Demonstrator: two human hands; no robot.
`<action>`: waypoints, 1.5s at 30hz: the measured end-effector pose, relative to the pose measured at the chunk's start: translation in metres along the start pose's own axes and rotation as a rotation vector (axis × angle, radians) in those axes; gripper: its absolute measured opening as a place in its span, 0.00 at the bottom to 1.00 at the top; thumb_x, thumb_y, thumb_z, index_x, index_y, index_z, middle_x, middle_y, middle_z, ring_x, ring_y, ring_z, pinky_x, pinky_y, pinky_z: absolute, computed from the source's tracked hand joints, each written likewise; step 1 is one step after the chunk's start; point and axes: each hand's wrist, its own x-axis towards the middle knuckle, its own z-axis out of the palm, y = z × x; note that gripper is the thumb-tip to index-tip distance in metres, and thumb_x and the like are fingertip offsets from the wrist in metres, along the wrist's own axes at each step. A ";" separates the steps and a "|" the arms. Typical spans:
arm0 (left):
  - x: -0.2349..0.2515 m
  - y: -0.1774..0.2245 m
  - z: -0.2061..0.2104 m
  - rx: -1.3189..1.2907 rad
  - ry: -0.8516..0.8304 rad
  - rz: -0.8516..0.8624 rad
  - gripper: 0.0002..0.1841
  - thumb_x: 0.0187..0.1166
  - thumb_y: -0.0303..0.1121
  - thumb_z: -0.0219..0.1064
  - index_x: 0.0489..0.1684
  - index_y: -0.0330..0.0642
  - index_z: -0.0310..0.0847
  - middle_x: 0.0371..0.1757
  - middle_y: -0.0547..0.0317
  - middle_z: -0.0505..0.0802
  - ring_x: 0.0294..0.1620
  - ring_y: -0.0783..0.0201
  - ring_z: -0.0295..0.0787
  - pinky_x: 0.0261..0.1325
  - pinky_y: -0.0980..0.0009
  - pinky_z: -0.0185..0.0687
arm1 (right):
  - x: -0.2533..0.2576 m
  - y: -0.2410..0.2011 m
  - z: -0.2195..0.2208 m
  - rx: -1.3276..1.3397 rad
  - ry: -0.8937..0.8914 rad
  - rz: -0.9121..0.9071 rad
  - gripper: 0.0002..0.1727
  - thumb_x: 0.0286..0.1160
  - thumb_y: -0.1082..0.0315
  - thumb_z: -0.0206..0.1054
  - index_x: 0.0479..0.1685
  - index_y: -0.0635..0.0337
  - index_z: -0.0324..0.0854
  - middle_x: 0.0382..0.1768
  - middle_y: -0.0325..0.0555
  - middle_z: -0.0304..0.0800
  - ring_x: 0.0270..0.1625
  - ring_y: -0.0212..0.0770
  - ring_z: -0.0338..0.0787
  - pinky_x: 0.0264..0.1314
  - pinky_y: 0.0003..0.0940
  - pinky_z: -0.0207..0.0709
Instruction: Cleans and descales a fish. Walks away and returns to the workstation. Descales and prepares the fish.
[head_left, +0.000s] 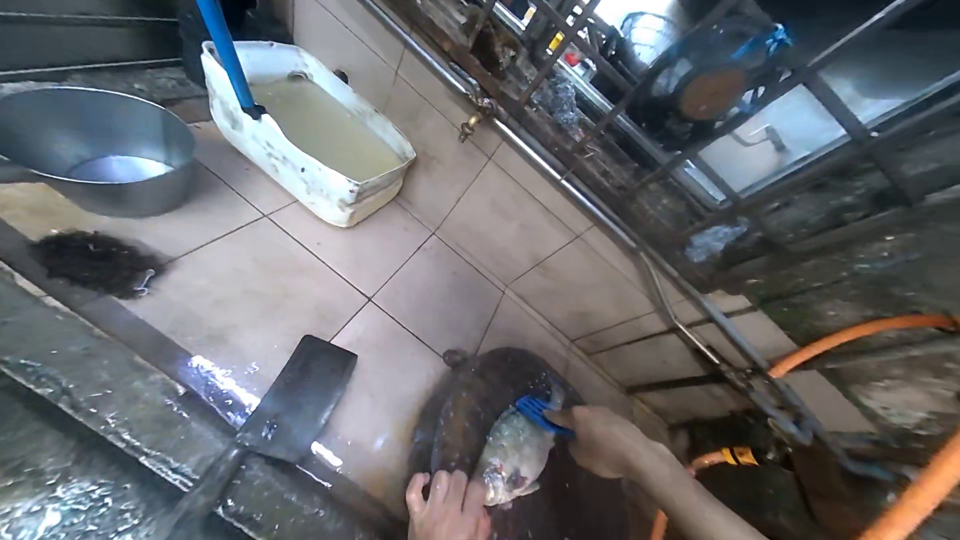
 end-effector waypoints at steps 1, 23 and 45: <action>0.001 0.000 0.000 0.000 -0.001 0.001 0.09 0.75 0.47 0.64 0.38 0.64 0.91 0.35 0.68 0.92 0.44 0.62 0.88 0.69 0.50 0.68 | 0.001 0.004 -0.002 0.012 -0.001 -0.005 0.36 0.75 0.64 0.65 0.88 0.32 0.69 0.70 0.58 0.86 0.71 0.64 0.85 0.67 0.73 0.76; -0.002 -0.002 -0.004 -0.003 -0.002 0.007 0.08 0.72 0.47 0.66 0.37 0.62 0.92 0.35 0.67 0.92 0.44 0.61 0.89 0.68 0.47 0.70 | -0.017 -0.004 0.017 0.152 0.162 -0.060 0.33 0.77 0.60 0.67 0.85 0.29 0.73 0.64 0.56 0.90 0.65 0.63 0.89 0.66 0.71 0.79; -0.004 -0.003 -0.001 -0.038 0.029 -0.030 0.08 0.76 0.43 0.66 0.41 0.61 0.93 0.38 0.68 0.95 0.45 0.62 0.90 0.67 0.46 0.70 | -0.066 -0.061 0.065 0.219 0.198 -0.041 0.37 0.73 0.60 0.68 0.88 0.35 0.69 0.51 0.62 0.94 0.54 0.67 0.93 0.55 0.71 0.82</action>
